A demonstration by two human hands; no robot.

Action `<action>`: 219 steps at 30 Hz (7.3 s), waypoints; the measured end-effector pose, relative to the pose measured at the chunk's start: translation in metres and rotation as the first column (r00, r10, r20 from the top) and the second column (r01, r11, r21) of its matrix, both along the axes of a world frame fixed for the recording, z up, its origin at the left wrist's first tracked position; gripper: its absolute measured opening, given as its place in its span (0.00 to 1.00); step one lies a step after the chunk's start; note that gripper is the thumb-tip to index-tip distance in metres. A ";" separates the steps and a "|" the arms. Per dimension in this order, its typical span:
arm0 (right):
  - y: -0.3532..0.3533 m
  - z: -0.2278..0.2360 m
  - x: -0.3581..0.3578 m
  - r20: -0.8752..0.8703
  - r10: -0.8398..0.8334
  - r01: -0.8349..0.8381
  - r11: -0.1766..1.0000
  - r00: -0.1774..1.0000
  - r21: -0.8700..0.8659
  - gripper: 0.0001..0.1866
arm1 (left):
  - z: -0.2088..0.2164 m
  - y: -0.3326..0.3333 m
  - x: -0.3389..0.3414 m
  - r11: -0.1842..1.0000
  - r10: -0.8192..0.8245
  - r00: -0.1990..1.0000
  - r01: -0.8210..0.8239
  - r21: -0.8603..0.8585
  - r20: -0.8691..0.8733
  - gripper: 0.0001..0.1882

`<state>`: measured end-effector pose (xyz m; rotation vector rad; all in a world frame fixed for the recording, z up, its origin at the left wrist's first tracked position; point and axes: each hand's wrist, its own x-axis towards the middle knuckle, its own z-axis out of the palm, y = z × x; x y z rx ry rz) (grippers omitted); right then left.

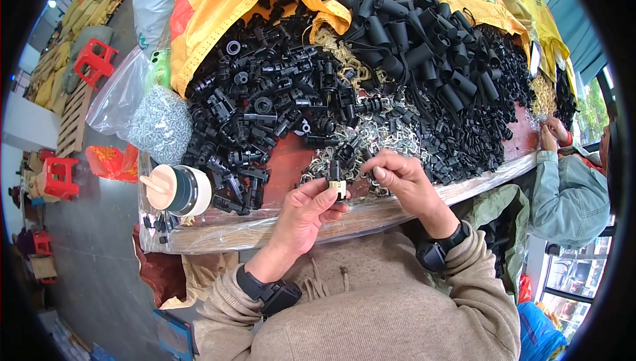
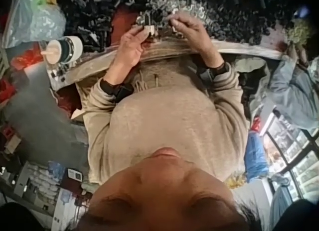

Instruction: The person assembles components by hand, picking up a black plastic part and a small metal clip, fitting the clip into the part, and then sliding a larger black plastic sleeve over the assembly.

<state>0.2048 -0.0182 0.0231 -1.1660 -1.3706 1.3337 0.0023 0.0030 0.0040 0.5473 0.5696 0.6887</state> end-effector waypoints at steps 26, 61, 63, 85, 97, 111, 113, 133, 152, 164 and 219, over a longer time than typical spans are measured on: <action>-0.018 -0.006 -0.032 0.385 -0.232 0.009 0.865 0.893 0.501 0.15 | -0.004 -0.004 0.000 0.983 -0.181 0.983 0.181 -0.015 -0.001 0.12; -0.002 0.010 -0.055 0.423 0.178 -0.282 0.939 0.888 0.198 0.05 | 0.012 -0.041 -0.145 0.672 0.587 0.807 -0.528 0.519 0.061 0.16; -0.001 0.007 -0.048 0.487 0.131 -0.271 0.935 0.864 0.229 0.06 | 0.013 -0.038 -0.174 0.566 0.755 0.656 -0.658 0.497 0.008 0.15; 0.025 -0.020 0.007 0.819 -0.328 -0.146 0.886 0.472 0.439 0.07 | 0.004 -0.047 -0.080 0.800 0.463 0.834 -0.247 0.547 -0.301 0.17; 0.024 -0.020 0.010 0.798 -0.286 -0.178 0.883 0.531 0.435 0.09 | 0.005 -0.017 -0.033 0.926 0.203 0.954 -0.113 0.359 -0.223 0.20; 0.009 -0.001 0.004 -0.031 -0.079 0.077 0.995 0.996 -0.064 0.11 | 0.008 -0.010 -0.015 0.975 0.133 0.970 -0.092 0.201 -0.204 0.18; 0.005 0.008 -0.003 -0.175 -0.072 0.049 0.990 0.982 -0.130 0.11 | 0.010 -0.008 -0.009 0.986 0.106 0.976 -0.079 0.147 -0.192 0.17; -0.014 0.003 -0.022 0.316 -0.212 0.003 0.835 0.925 0.551 0.15 | 0.014 -0.008 0.011 0.994 -0.087 0.994 0.091 0.059 -0.070 0.13; 0.043 -0.002 0.174 0.867 -0.478 0.173 0.850 -0.141 0.497 0.18 | 0.001 -0.010 0.001 0.995 -0.074 0.989 0.082 0.057 -0.130 0.13; 0.024 0.044 0.173 -0.080 -0.546 0.548 0.804 0.834 0.232 0.14 | -0.002 -0.005 0.001 0.999 -0.044 0.996 0.043 -0.010 -0.078 0.16; -0.013 0.037 -0.013 0.556 0.193 -0.315 0.940 0.809 0.131 0.21 | 0.018 -0.013 -0.004 0.916 -0.090 0.904 0.240 0.323 -0.418 0.15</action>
